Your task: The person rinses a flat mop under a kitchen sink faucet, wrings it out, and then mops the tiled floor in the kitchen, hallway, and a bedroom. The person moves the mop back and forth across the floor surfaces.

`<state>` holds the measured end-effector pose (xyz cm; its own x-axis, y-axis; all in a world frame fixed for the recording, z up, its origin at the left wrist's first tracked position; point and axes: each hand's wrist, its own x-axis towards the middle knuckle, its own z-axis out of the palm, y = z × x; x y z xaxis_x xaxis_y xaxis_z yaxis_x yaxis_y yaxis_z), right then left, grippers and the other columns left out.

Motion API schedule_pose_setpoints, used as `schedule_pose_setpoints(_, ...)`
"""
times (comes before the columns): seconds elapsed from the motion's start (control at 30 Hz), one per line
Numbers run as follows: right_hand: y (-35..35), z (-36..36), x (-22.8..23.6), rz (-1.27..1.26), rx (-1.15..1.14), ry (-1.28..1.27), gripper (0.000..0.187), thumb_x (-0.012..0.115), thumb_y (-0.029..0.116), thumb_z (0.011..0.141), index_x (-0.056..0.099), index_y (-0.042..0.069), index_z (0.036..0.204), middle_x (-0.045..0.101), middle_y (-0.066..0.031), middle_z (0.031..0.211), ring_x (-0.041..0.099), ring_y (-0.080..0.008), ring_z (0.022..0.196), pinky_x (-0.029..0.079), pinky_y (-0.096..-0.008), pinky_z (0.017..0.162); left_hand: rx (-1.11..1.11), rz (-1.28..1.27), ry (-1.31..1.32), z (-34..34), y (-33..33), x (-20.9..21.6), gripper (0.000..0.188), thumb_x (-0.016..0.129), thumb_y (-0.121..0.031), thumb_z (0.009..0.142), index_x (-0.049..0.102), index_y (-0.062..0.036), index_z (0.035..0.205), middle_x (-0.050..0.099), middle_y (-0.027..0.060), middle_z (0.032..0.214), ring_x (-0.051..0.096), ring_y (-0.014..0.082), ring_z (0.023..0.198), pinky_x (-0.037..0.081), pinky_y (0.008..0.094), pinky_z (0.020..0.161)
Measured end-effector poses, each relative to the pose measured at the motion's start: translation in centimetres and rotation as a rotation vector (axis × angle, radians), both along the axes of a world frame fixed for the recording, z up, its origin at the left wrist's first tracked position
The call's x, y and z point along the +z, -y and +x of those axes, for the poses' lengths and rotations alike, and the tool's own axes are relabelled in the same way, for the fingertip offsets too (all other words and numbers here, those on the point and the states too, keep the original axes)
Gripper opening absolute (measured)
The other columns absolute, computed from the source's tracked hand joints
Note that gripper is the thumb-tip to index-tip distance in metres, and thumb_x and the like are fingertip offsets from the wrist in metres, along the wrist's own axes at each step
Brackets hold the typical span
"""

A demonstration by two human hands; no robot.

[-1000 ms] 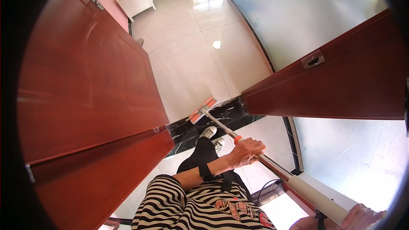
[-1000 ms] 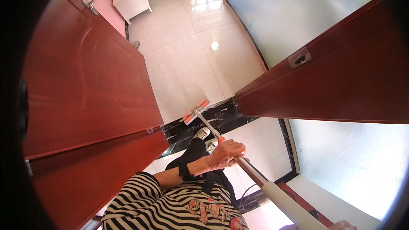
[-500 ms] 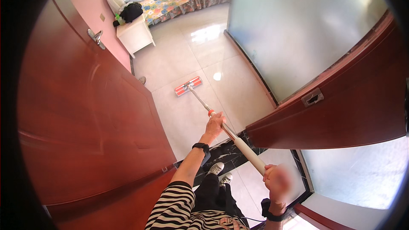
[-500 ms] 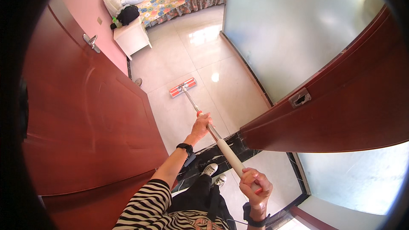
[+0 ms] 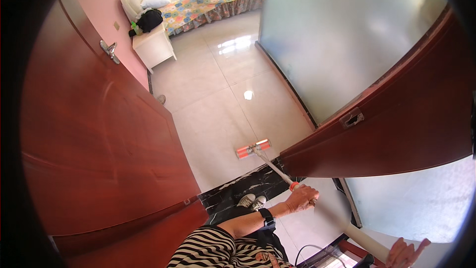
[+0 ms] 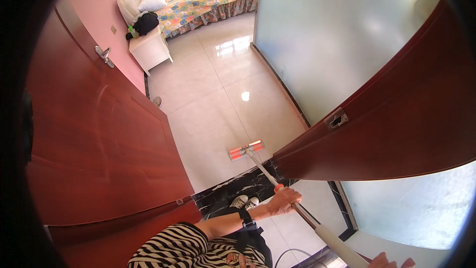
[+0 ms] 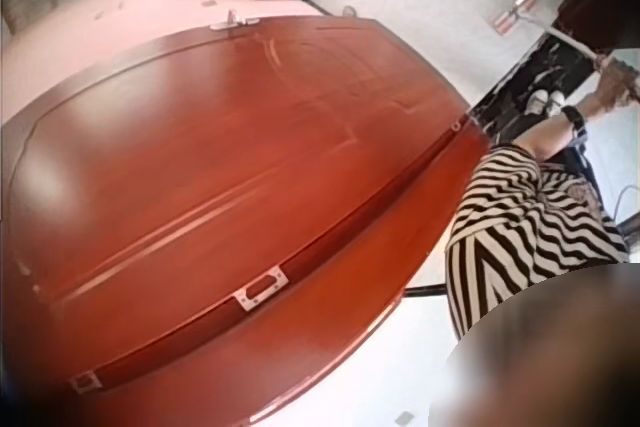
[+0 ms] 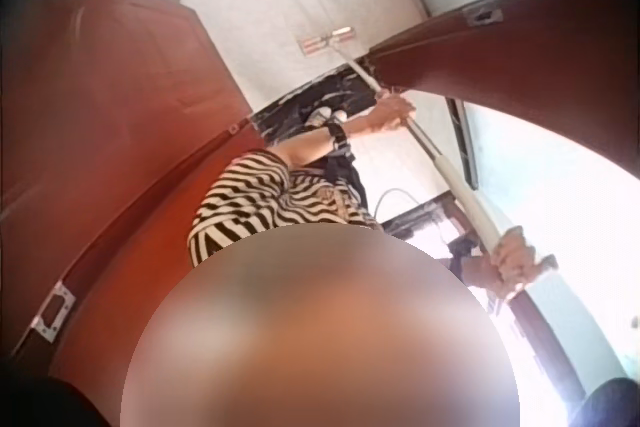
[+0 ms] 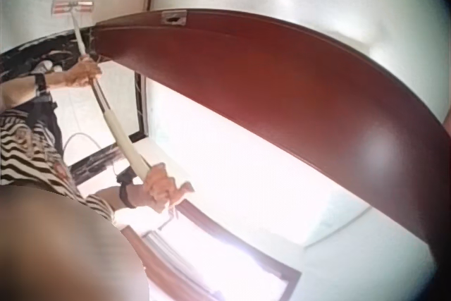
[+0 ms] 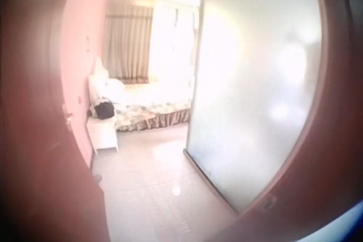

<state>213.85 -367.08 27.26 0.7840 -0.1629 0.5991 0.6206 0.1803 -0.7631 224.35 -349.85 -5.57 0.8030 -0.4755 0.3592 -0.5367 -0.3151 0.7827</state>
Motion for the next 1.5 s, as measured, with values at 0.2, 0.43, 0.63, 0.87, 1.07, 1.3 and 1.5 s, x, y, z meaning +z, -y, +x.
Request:
schedule_pose_setpoints(0.2, 1.3, -0.7, 1.7, -0.129, 0.110, 0.116, 0.044, 0.045, 0.007, 0.088, 0.041, 0.005, 0.132, 0.040, 0.0007, 0.060, 0.038, -0.0122, 0.049, 0.030, -0.0342, 0.057, -0.062, 0.117, 0.143, 1.0, -1.3, 5.1, 0.030, 0.069, -0.012, 0.065, 0.049, -0.0149, 0.087, 0.055, 0.0004, 0.076, 0.059, 0.0186, 0.079, 0.039, 0.0339, 0.073)
schedule_pose_setpoints(0.43, -1.2, 5.3, -1.1, -0.113, 0.329, 0.062, 0.043, 0.047, 0.012, 0.092, 0.044, 0.013, 0.135, 0.045, 0.0014, 0.062, 0.042, -0.0116, 0.052, 0.032, -0.0323, 0.059, 0.249, 0.035, 0.140, 8.5, -8.1, 5.9, 0.030, 0.073, -0.025, 0.072, 0.046, -0.0139, 0.077, 0.053, 0.0013, 0.068, 0.059, 0.0223, 0.070, 0.039, 0.0363, 0.070)
schedule_pose_setpoints(0.63, -11.6, 18.7, -0.8, -0.092, 0.602, 0.110, 0.043, 0.060, 0.013, 0.088, 0.054, 0.024, 0.129, 0.049, 0.0036, 0.059, 0.046, -0.0086, 0.049, 0.042, -0.0272, 0.062, 0.500, -0.010, 0.135, 17.5, -19.6, 6.7, 0.033, 0.077, -0.031, 0.070, 0.051, -0.0125, 0.079, 0.057, 0.0046, 0.067, 0.055, 0.0274, 0.064, 0.038, 0.0381, 0.070)
schedule_pose_setpoints(0.87, -24.4, 34.1, 1.0, 0.044, 0.626, 0.179, 0.029, 0.075, 0.009, 0.076, 0.062, 0.012, 0.102, 0.053, 0.0052, 0.047, 0.050, -0.0041, 0.038, 0.052, -0.0224, 0.057, 0.598, -0.024, 0.020, 28.2, -32.7, 7.9, 0.036, 0.079, -0.034, 0.067, 0.052, -0.0138, 0.081, 0.056, 0.0022, 0.066, 0.054, 0.0264, 0.065, 0.037, 0.0362, 0.070)
schedule_pose_setpoints(1.07, -30.9, 43.3, 3.2, -0.255, 0.837, 0.135, 0.056, 0.069, 0.018, 0.081, 0.051, 0.026, 0.132, 0.046, 0.0049, 0.066, 0.047, -0.0095, 0.058, 0.046, -0.0282, 0.069, 0.576, -0.035, 0.014, 35.5, -39.3, 7.8, 0.036, 0.077, -0.035, 0.071, 0.051, -0.0133, 0.082, 0.057, 0.0028, 0.068, 0.055, 0.0257, 0.064, 0.038, 0.0353, 0.069)
schedule_pose_setpoints(1.3, -33.6, 53.1, 1.3, 0.111, 0.868, 0.104, 0.050, 0.078, 0.012, 0.071, 0.057, 0.016, 0.117, 0.050, 0.0039, 0.058, 0.050, -0.0077, 0.051, 0.048, -0.0270, 0.064, 0.387, -0.035, -0.034, 45.8, -41.8, 7.6, 0.035, 0.074, -0.030, 0.072, 0.047, -0.0119, 0.084, 0.056, 0.0044, 0.071, 0.057, 0.0290, 0.067, 0.039, 0.0371, 0.065)
schedule_pose_setpoints(1.5, -36.6, 64.1, 1.0, -0.068, 1.056, 0.125, 0.067, 0.078, 0.021, 0.075, 0.048, 0.023, 0.135, 0.047, 0.0028, 0.072, 0.045, -0.0121, 0.062, 0.046, -0.0329, 0.071, 0.328, 0.064, -0.063, 55.0, -45.0, 7.6, 0.029, 0.071, -0.021, 0.070, 0.046, -0.0116, 0.083, 0.056, 0.0056, 0.070, 0.058, 0.0296, 0.069, 0.040, 0.0383, 0.066)
